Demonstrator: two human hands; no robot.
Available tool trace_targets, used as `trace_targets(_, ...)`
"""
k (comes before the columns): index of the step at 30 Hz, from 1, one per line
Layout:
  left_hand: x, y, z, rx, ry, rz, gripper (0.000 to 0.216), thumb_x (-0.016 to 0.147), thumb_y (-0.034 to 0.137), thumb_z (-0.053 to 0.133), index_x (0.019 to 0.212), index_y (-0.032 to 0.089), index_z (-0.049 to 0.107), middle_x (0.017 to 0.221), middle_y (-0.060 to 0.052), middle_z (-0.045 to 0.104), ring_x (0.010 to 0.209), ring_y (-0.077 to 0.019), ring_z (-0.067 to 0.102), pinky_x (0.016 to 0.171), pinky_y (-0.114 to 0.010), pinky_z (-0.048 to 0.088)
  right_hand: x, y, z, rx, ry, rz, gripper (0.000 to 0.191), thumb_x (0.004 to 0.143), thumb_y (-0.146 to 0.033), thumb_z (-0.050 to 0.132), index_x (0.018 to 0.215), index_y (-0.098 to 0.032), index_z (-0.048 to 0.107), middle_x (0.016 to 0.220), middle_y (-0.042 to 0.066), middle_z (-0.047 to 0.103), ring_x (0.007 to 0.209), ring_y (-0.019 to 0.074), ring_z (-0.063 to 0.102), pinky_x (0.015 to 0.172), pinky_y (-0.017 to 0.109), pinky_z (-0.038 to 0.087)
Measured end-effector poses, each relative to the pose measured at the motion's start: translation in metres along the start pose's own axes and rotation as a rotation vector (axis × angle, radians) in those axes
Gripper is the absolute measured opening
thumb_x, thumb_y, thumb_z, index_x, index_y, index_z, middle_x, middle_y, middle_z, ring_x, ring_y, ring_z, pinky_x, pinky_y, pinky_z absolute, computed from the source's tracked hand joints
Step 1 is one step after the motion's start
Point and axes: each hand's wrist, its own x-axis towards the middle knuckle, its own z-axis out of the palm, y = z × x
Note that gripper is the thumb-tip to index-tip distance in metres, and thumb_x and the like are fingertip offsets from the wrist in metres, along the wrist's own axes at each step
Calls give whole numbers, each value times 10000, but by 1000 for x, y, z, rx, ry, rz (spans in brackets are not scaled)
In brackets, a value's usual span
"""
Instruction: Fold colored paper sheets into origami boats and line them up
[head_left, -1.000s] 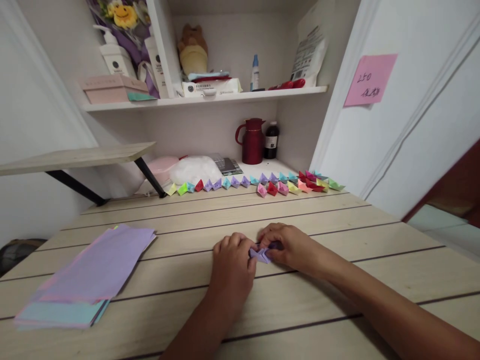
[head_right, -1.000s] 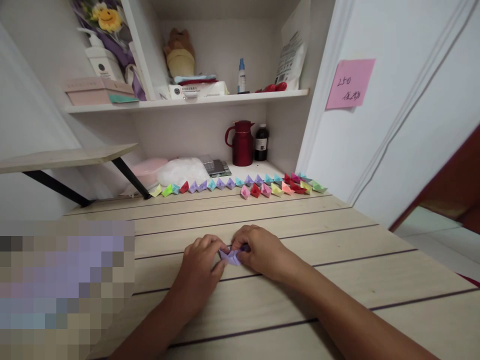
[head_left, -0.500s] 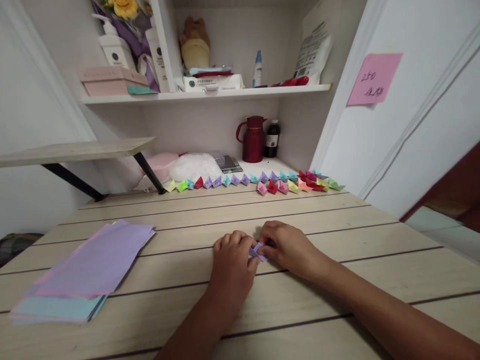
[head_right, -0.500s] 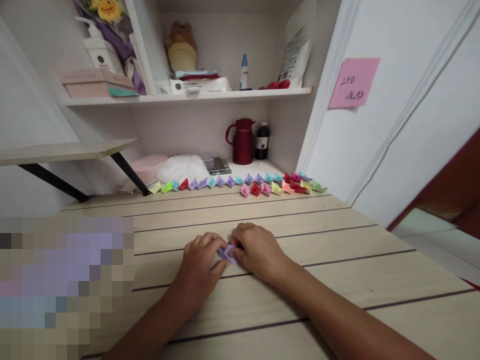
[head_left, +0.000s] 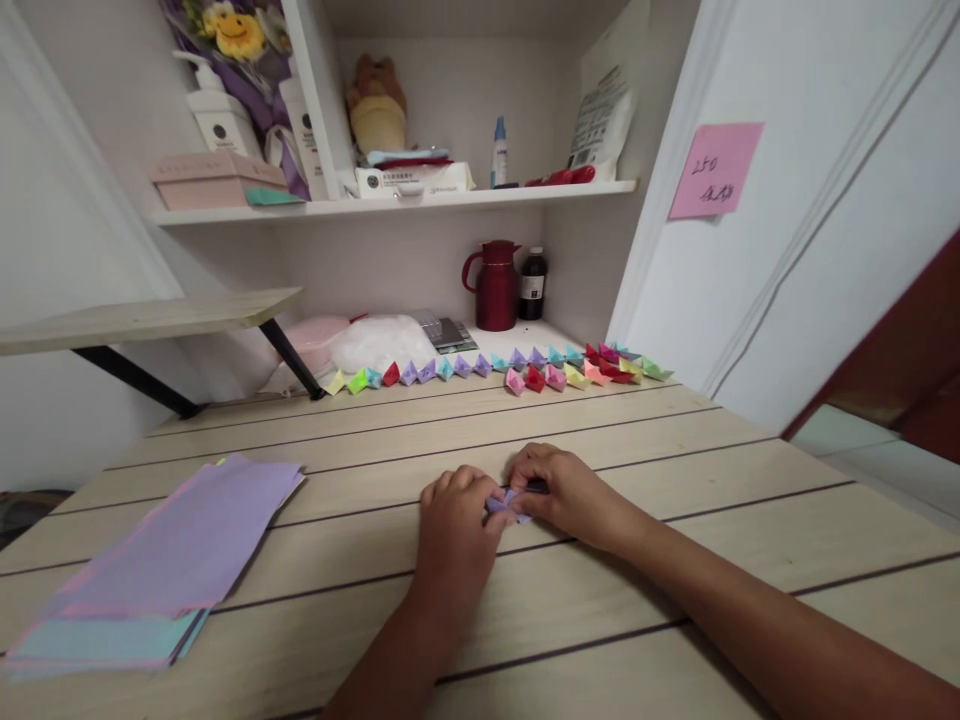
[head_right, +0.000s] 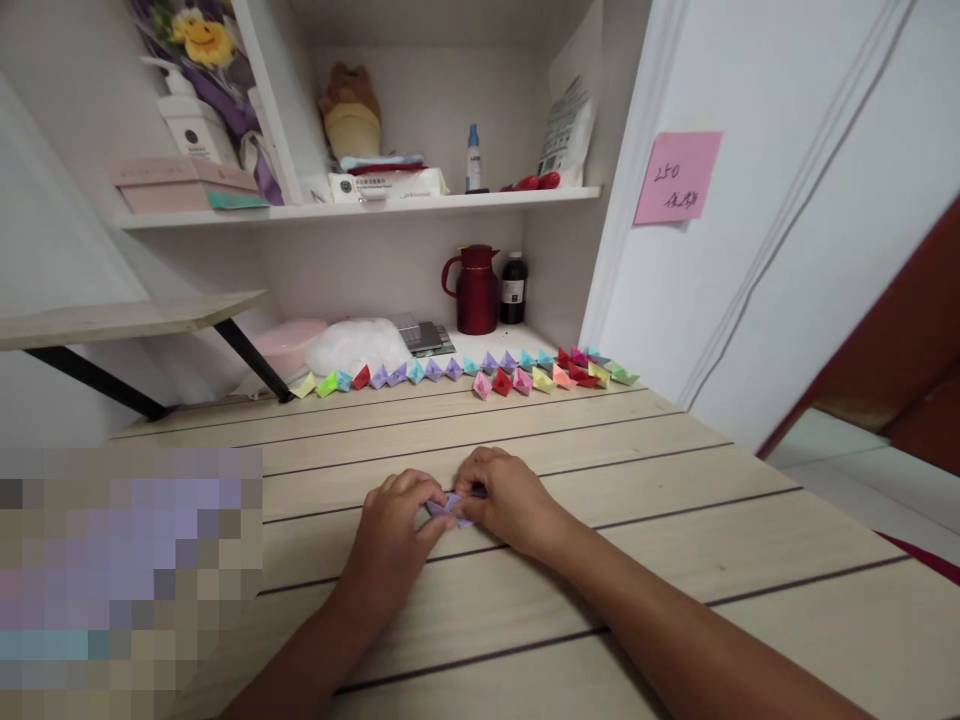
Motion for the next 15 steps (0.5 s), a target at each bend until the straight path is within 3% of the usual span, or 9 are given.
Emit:
trace_targets(6, 6, -9, 4, -182, 91, -54, 105, 746, 117, 606, 707, 212, 625, 836, -2, 668, 861, -194, 590, 811, -323, 407, -2, -2, -22, 185, -205, -100, 224, 889, -367, 558, 878, -201, 707, 988, 51, 656, 958, 190, 592, 866, 298, 451)
trace_targets(10, 8, -13, 8, -295, 141, -106, 56, 724, 154, 613, 704, 202, 635, 770, -7, 665, 766, -188, 605, 738, -299, 434, -4, -4, -22, 248, -167, -30, 258, 736, -358, 733, 938, -201, 693, 962, 37, 660, 893, 194, 600, 806, 292, 459)
trace_targets(15, 7, -9, 7, -433, 195, -149, 54, 730, 193, 601, 681, 206, 620, 642, 25, 622, 626, -153, 578, 629, -249, 423, -2, 2, -10, 429, -85, 104, 178, 779, -344, 668, 821, -171, 659, 772, 3, 651, 725, 157, 571, 676, 261, 431)
